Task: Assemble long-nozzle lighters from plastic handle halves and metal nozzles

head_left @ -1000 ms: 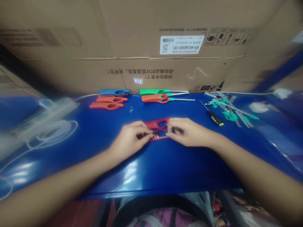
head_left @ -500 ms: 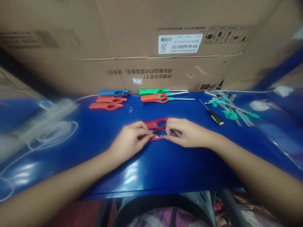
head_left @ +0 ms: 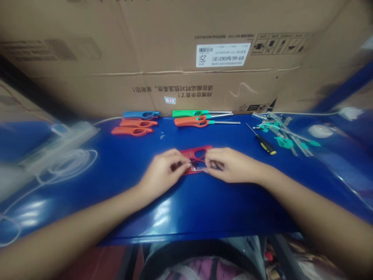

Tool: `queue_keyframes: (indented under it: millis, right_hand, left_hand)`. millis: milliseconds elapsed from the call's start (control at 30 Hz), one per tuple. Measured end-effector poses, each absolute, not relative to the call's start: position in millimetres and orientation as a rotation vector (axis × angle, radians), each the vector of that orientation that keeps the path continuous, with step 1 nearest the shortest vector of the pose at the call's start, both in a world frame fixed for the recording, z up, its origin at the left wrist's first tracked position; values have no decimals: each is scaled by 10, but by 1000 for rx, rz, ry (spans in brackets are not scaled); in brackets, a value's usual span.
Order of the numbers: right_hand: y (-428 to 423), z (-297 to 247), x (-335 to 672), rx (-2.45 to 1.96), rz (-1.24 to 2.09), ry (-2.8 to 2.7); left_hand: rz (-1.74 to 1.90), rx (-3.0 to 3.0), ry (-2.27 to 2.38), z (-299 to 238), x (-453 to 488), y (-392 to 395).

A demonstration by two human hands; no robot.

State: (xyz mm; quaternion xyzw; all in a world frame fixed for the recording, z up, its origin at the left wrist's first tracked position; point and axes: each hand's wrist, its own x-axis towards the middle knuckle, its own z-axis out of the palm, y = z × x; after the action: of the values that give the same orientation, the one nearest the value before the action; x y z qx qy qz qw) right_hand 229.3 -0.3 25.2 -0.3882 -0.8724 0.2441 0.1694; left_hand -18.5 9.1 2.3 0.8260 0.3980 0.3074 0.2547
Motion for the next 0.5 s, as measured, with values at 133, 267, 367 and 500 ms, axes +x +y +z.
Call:
queue_keyframes:
  millis: [133,267,367,500]
  right_hand:
    - [-7,261,2289,-1110,690,-2483]
    - [-9,284,2282,-1111,694,-2491]
    - [-8,280,2291,-1106,691,-2499]
    - [-3,253,2307,-1117,691,-2481]
  left_hand:
    - [850,2258,1074,18,-181,85]
    - [819,2274,1059,39,-211,87]
    - [773,2319,1033,61,-240,96]
    - [648,2546,957,119,-271,82]
